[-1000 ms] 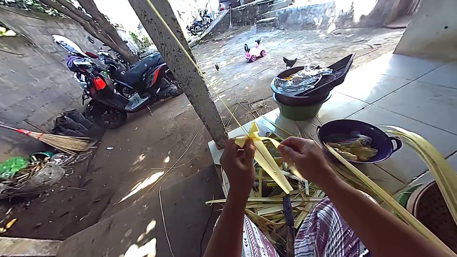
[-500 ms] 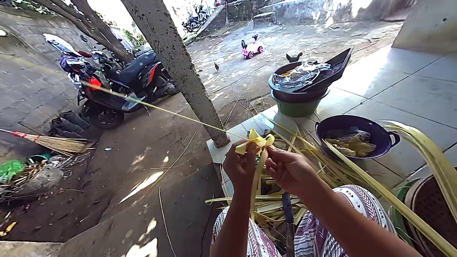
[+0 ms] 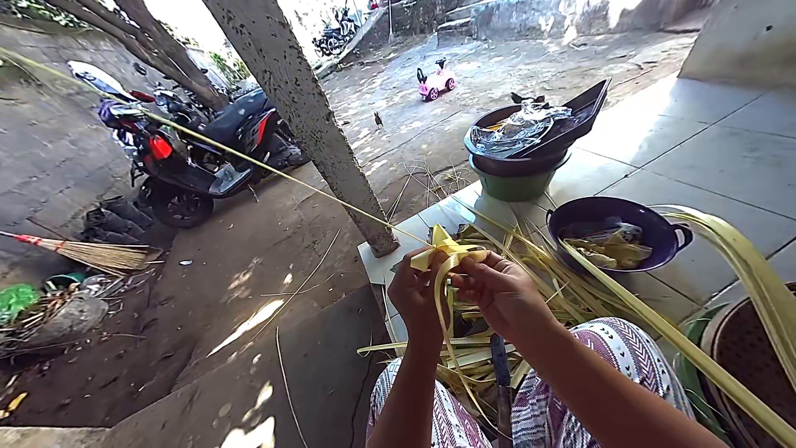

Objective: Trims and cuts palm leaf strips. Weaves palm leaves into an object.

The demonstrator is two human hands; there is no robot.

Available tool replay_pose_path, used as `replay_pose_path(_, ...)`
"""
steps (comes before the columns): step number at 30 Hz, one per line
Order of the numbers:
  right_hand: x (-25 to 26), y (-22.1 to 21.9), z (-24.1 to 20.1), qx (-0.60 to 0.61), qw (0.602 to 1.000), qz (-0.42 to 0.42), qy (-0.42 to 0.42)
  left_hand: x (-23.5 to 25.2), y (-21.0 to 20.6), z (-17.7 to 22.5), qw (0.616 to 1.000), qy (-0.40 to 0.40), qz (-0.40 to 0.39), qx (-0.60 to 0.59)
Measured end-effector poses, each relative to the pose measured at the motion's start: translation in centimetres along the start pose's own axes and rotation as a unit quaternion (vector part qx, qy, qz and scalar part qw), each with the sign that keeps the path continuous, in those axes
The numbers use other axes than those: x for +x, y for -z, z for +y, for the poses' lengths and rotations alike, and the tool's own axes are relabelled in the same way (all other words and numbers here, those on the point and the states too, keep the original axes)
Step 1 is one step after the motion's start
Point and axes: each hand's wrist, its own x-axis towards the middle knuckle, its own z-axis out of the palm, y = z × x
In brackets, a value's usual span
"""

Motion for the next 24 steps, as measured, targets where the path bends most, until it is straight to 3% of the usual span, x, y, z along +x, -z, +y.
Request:
replay_pose_path(4,0.5,3.2,-1.3,-0.136,0.985,-0.1,-0.018,0.7,1.9,-0.1,0.998,-0.007,-0.019,0.064)
replay_pose_path(7,2.3,7.9,-3.6,-0.347,0.921,-0.173,-0.029,1.8,3.2,-0.4,0.995,-0.017,-0.041,0.086)
replay_pose_path(9,4.5,11.5,-5.8,-0.494,0.861,-0.124,0.012,2.5,3.7,-0.4,0.996,0.01,-0.063,0.063)
replay_pose_path(11,7.9,16.1,-8.6,-0.564,0.824,-0.009,0.054,2.9,3.6,-0.7,0.995,0.061,-0.082,0.022)
replay_pose_path(14,12.7,23.0,-13.7,-0.555,0.81,0.18,0.064,2.9,2.9,-2.0,0.987,0.134,-0.087,-0.035)
replay_pose_path(17,16.0,28.6,-16.8,-0.569,0.766,0.296,0.038,2.8,1.7,-3.8,0.977,0.181,-0.093,-0.059)
replay_pose_path(20,19.5,32.8,-17.7,-0.637,0.705,0.31,0.012,2.6,0.3,-5.6,0.964,0.23,-0.109,-0.073)
replay_pose_path(24,25.4,38.0,-16.7,-0.761,0.602,0.24,-0.013,2.2,-1.3,-8.1,0.948,0.278,-0.136,-0.069)
